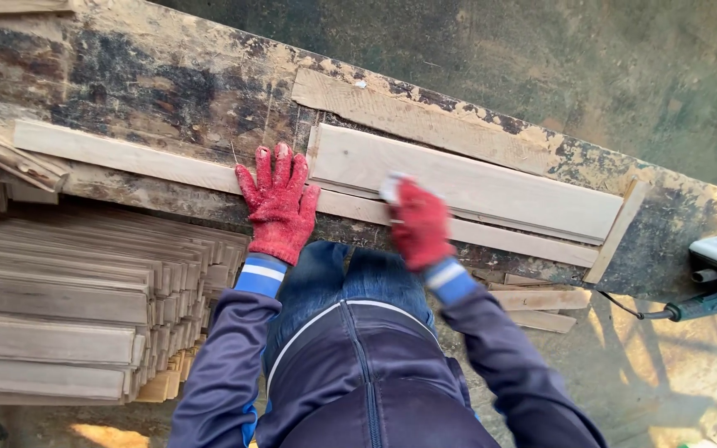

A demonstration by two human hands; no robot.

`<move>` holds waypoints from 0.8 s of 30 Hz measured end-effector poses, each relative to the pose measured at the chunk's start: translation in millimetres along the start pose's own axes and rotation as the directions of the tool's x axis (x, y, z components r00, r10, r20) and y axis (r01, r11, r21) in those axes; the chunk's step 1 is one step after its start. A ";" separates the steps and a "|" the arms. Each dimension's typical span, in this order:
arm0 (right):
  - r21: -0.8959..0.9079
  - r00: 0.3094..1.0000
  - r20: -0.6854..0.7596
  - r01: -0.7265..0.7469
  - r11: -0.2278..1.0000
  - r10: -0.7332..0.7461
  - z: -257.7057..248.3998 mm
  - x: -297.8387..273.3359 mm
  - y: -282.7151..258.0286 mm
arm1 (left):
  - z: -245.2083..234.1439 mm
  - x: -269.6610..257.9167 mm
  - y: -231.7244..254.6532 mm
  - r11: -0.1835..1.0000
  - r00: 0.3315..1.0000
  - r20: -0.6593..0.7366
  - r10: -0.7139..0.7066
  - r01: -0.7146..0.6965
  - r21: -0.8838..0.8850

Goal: The person sands a wooden plank by hand using sandpaper on a workbench.

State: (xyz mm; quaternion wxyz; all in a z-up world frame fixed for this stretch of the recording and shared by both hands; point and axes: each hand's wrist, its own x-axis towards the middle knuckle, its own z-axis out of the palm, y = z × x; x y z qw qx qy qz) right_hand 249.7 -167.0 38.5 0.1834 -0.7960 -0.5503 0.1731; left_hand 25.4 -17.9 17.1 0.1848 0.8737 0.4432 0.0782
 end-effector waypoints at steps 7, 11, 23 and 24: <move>-0.086 0.934 -0.004 0.356 0.931 -0.358 47.2 76.6 -69.7 | 11.8 -5.0 -8.5 0.997 1.000 0.019 0.024 -0.026 0.077; -0.155 0.903 0.063 0.430 0.889 -0.426 2.9 43.5 -15.9 | 13.7 -8.9 -10.6 0.992 0.994 -0.111 0.021 -0.034 -0.119; 0.089 0.732 0.204 0.647 0.757 -0.650 -11.2 111.6 -41.3 | 23.2 -18.2 12.1 0.982 0.950 -0.268 -0.160 0.126 -0.139; 0.105 0.719 0.252 0.645 0.757 -0.647 -24.9 108.8 -36.0 | 21.9 -18.6 17.3 0.976 0.933 -0.304 -0.191 0.150 -0.155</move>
